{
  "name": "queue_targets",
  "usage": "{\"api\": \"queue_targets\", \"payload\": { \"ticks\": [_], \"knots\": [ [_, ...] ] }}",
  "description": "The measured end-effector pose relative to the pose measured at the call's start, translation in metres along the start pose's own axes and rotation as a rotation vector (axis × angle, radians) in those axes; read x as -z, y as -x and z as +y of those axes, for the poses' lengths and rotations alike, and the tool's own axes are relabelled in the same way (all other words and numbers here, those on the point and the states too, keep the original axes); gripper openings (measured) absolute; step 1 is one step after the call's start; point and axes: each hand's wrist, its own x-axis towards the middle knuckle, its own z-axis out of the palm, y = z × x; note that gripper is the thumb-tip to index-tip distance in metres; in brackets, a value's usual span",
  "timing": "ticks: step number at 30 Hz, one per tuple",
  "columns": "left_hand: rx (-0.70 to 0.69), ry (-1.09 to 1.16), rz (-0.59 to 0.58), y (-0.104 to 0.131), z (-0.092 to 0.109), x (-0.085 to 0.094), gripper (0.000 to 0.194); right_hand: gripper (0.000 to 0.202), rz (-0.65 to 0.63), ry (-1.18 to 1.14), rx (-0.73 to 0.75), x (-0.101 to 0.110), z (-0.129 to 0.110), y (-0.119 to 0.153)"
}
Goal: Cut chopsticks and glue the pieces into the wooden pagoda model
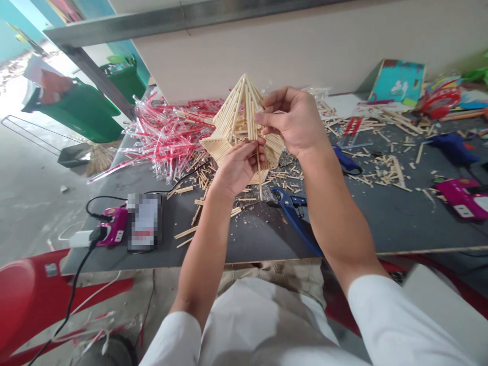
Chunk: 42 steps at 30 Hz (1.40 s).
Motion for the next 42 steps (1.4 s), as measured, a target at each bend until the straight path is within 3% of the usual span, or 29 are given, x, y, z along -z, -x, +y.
{"api": "queue_targets", "payload": {
  "ticks": [22,25,29,33,37,39,42],
  "knots": [
    [0.002,-0.021,0.051,0.004,0.0,-0.007,0.023,0.031,-0.035,0.018,0.023,0.002,-0.003,0.002],
    [0.012,-0.006,0.059,0.006,-0.001,-0.007,0.023,0.029,-0.046,0.048,0.023,0.007,-0.006,0.002],
    [0.049,0.026,0.035,0.012,-0.003,-0.006,0.021,0.024,-0.062,0.087,0.136,0.024,-0.018,0.006],
    [0.114,0.06,0.013,0.028,-0.008,-0.009,0.014,0.017,-0.016,0.291,0.263,0.038,-0.05,0.027],
    [0.08,0.018,-0.051,0.057,-0.014,-0.016,0.012,0.013,-0.016,0.436,0.368,0.04,-0.084,0.064],
    [0.038,-0.106,-0.106,0.071,-0.015,-0.016,0.014,0.016,-0.071,0.473,0.323,0.038,-0.087,0.086],
    [-0.01,-0.375,-0.171,0.087,-0.013,-0.01,0.019,0.023,-0.226,0.494,0.171,0.037,-0.069,0.121]
  ]
}}
